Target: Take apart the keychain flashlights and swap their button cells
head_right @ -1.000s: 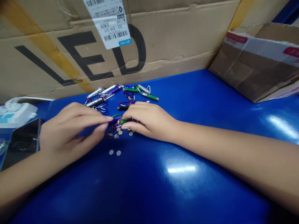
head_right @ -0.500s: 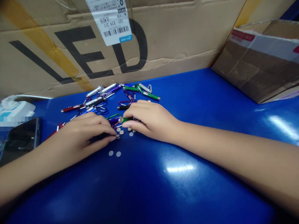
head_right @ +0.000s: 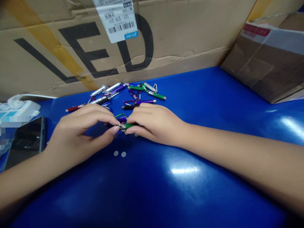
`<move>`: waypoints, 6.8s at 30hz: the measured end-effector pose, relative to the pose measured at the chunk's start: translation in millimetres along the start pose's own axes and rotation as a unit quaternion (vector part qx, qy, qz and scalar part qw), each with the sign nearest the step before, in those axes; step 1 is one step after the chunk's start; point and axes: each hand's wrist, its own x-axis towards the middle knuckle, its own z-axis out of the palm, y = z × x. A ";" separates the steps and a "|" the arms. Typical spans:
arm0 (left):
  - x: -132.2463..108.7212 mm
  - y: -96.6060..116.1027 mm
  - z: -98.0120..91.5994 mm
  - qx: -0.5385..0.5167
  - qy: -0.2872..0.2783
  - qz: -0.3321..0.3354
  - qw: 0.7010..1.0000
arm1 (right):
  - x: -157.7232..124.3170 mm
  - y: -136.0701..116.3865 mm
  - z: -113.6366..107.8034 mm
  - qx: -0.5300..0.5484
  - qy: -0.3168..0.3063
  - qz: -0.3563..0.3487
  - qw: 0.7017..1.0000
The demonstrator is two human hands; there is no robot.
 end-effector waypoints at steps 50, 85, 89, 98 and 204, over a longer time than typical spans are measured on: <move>-11.8 -22.1 8.3 0.078 -0.027 0.159 0.984 | 17.5 -43.0 -18.8 -0.091 -0.224 0.215 0.946; -4.4 -11.3 1.9 0.016 -0.032 0.082 0.996 | 15.7 -42.5 -21.8 0.027 -0.130 0.275 0.952; -9.5 -14.2 3.4 0.062 -0.010 0.144 0.988 | 17.9 -44.6 -18.9 0.177 -0.094 0.357 0.912; -10.2 -10.8 -3.4 0.116 0.025 0.243 0.963 | 12.9 -40.4 -10.3 0.549 -0.134 0.428 0.705; -6.2 -41.6 5.2 0.108 -0.152 -0.055 0.981 | 7.2 -7.7 -6.5 0.367 0.089 0.339 0.862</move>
